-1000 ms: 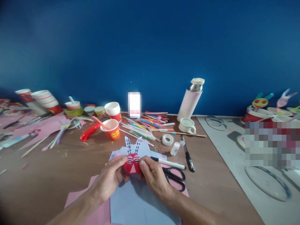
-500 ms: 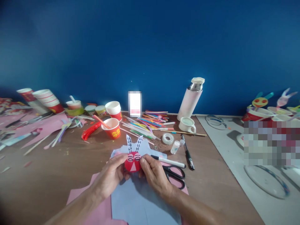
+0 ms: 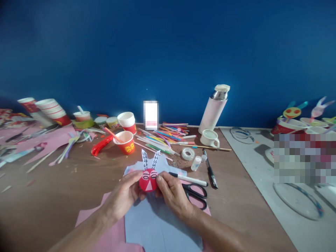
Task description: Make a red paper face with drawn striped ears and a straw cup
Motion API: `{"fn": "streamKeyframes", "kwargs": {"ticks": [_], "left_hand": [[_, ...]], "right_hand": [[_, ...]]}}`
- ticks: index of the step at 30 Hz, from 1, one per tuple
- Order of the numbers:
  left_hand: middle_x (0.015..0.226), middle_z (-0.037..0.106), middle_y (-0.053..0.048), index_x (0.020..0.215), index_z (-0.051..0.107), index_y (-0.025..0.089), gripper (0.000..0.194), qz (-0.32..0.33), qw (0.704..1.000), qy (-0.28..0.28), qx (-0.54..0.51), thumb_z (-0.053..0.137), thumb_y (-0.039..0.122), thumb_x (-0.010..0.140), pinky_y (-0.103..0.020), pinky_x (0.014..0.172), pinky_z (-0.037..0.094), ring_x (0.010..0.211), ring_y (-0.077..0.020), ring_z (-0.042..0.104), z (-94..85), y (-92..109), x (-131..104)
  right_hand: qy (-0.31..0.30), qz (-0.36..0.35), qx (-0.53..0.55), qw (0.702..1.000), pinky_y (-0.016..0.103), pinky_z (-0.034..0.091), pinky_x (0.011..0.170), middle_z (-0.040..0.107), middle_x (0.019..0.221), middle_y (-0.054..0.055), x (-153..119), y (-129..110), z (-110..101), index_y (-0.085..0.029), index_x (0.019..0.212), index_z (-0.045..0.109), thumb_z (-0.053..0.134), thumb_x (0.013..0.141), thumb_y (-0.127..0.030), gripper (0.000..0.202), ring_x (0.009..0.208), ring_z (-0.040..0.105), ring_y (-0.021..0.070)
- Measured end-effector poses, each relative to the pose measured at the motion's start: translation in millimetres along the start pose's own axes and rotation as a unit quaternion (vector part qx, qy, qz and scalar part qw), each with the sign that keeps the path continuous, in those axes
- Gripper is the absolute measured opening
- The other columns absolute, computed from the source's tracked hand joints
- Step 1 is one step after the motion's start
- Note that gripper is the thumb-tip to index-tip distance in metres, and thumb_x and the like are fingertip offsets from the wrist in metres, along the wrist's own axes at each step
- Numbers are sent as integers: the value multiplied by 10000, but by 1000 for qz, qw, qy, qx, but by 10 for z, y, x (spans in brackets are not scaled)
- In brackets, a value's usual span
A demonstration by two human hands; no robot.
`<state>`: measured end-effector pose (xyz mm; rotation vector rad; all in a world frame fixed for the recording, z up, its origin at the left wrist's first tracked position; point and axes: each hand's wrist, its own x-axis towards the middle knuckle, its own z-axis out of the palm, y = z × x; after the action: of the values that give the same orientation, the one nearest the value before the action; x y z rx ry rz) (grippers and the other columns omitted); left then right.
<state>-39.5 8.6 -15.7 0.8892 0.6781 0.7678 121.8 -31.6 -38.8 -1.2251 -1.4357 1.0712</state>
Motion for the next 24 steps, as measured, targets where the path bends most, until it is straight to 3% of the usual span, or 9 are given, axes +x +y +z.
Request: {"fn": "streamKeyframes", "kwargs": {"ticks": [13,24], "left_hand": [[638,589,-11,764,665,136,236,-35,997,67,-24,638,368,798,-197,468,413,489,-76,480,-14,-11,8],[645,607,-9,725,656,148,250,-35,996,73,-26,650,389,795,-198,483,414,495,-72,495,1,-13,-30]], "right_hand": [[8,12,18,1000,229,316,510,490,571,-17,-21,24,-3,-190,626,449,383,924,-529,456,528,408,106],[7,8,11,1000,226,304,509,458,574,-27,-9,15,-11,-191,629,428,366,934,-525,457,532,388,98]]}}
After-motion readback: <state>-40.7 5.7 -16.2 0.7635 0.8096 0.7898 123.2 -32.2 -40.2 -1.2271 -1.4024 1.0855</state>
